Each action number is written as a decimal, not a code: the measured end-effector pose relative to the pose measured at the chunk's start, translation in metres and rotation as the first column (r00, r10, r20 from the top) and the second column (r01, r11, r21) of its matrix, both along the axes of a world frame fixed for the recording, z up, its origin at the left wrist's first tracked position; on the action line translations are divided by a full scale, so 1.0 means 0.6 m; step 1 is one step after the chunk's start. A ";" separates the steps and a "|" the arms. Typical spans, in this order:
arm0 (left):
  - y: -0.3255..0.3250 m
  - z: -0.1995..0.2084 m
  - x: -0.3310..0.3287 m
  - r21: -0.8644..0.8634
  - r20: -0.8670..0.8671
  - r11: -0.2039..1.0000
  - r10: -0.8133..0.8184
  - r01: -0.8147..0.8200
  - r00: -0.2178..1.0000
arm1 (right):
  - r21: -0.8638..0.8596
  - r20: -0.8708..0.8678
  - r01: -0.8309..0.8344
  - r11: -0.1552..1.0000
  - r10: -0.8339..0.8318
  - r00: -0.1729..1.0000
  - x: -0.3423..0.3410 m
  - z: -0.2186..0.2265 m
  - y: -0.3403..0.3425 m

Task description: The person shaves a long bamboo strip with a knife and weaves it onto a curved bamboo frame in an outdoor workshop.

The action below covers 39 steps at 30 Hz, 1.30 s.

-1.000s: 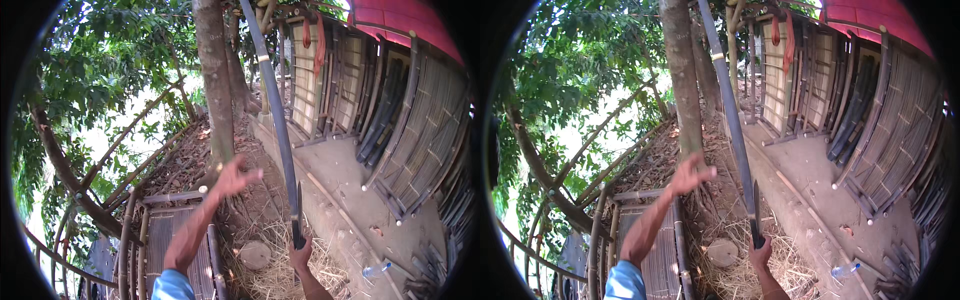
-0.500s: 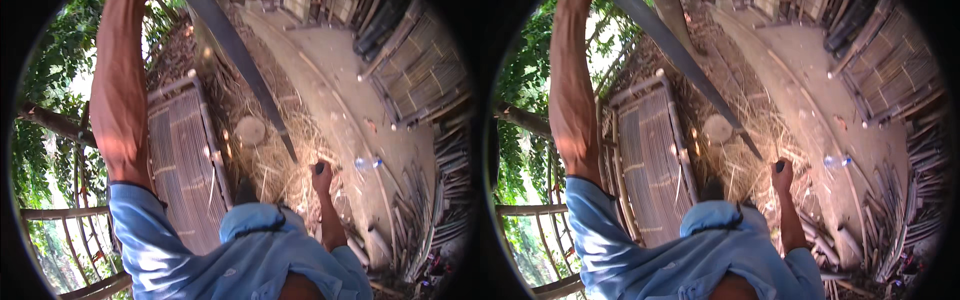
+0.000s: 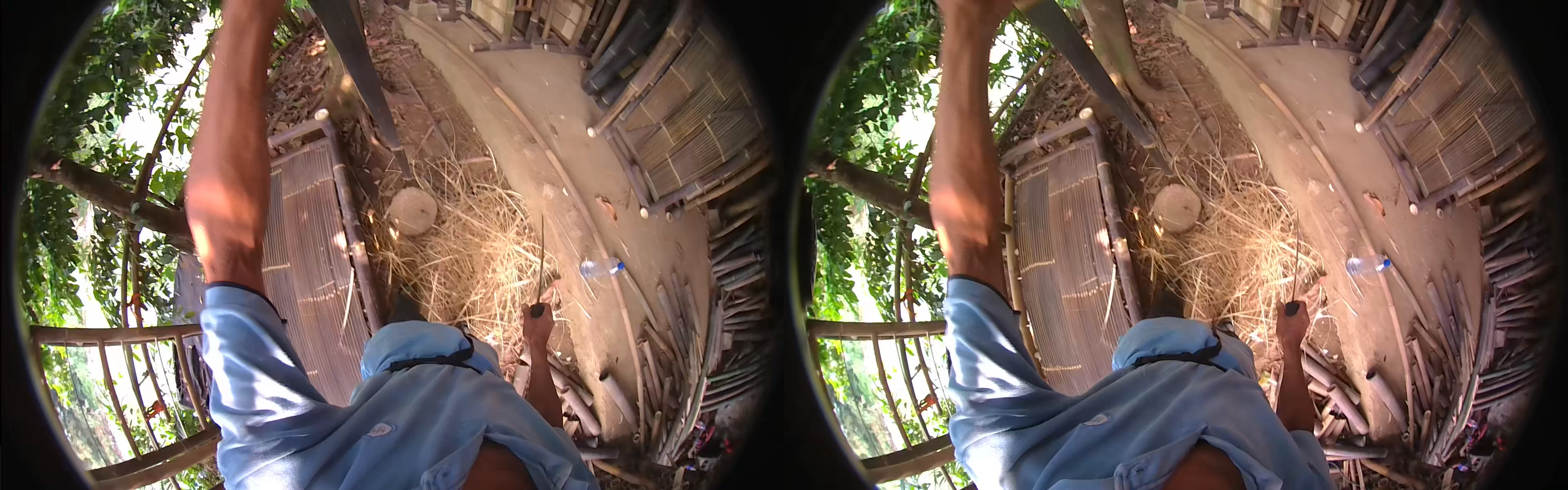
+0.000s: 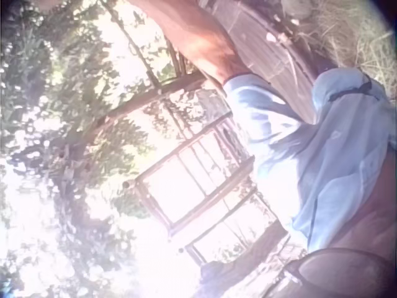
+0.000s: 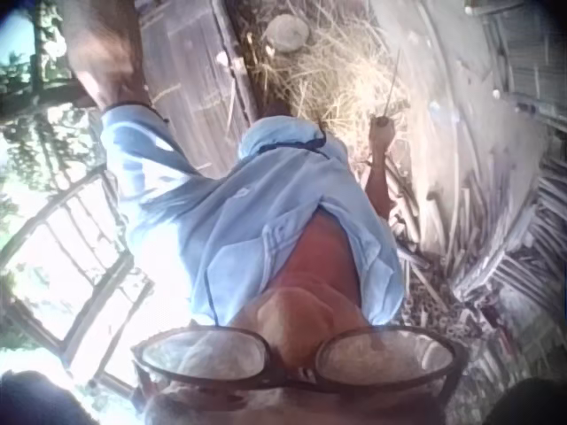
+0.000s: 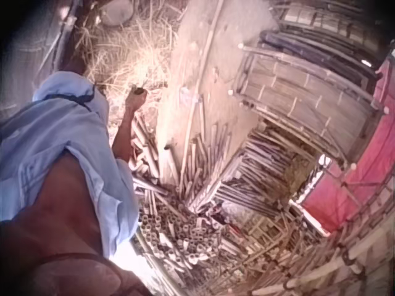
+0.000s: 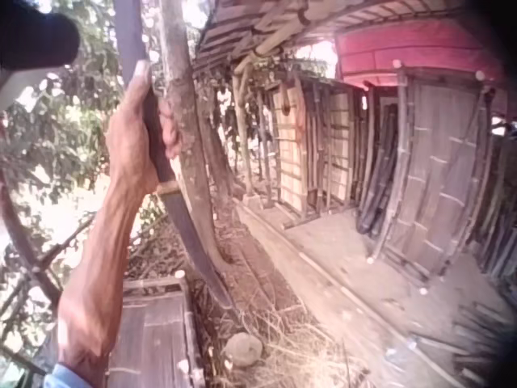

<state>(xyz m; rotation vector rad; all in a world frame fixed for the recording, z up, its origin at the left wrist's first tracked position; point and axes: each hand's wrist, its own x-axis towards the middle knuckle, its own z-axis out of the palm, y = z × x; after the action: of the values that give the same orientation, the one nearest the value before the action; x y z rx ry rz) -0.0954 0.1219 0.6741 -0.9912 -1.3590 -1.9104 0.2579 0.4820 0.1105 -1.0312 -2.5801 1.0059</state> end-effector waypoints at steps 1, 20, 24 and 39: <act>-0.004 -0.009 0.002 -0.019 0.082 0.985 0.171 -0.170 0.982 | -0.046 -0.032 -0.014 0.999 0.012 0.999 -0.012 0.005 -0.028; 0.006 -0.076 0.086 0.235 -0.119 0.858 0.493 -0.458 0.862 | -0.418 -0.390 -0.404 0.814 0.241 0.889 -0.169 0.274 -0.122; 0.030 -0.166 0.108 -0.131 -0.036 0.851 0.509 -0.509 0.860 | -0.381 -0.464 -0.473 0.795 0.278 0.841 -0.171 0.337 -0.110; 0.114 -0.199 0.290 -0.470 -0.275 0.804 0.260 -0.365 0.926 | -0.046 -0.769 -0.793 0.608 0.486 0.416 -0.081 0.656 -0.121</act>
<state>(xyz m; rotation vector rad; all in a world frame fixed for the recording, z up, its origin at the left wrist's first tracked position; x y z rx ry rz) 0.0789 0.1906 0.5548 -1.0787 -1.8297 -1.1837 0.2095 0.4097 0.5042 0.4598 -2.0764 1.7429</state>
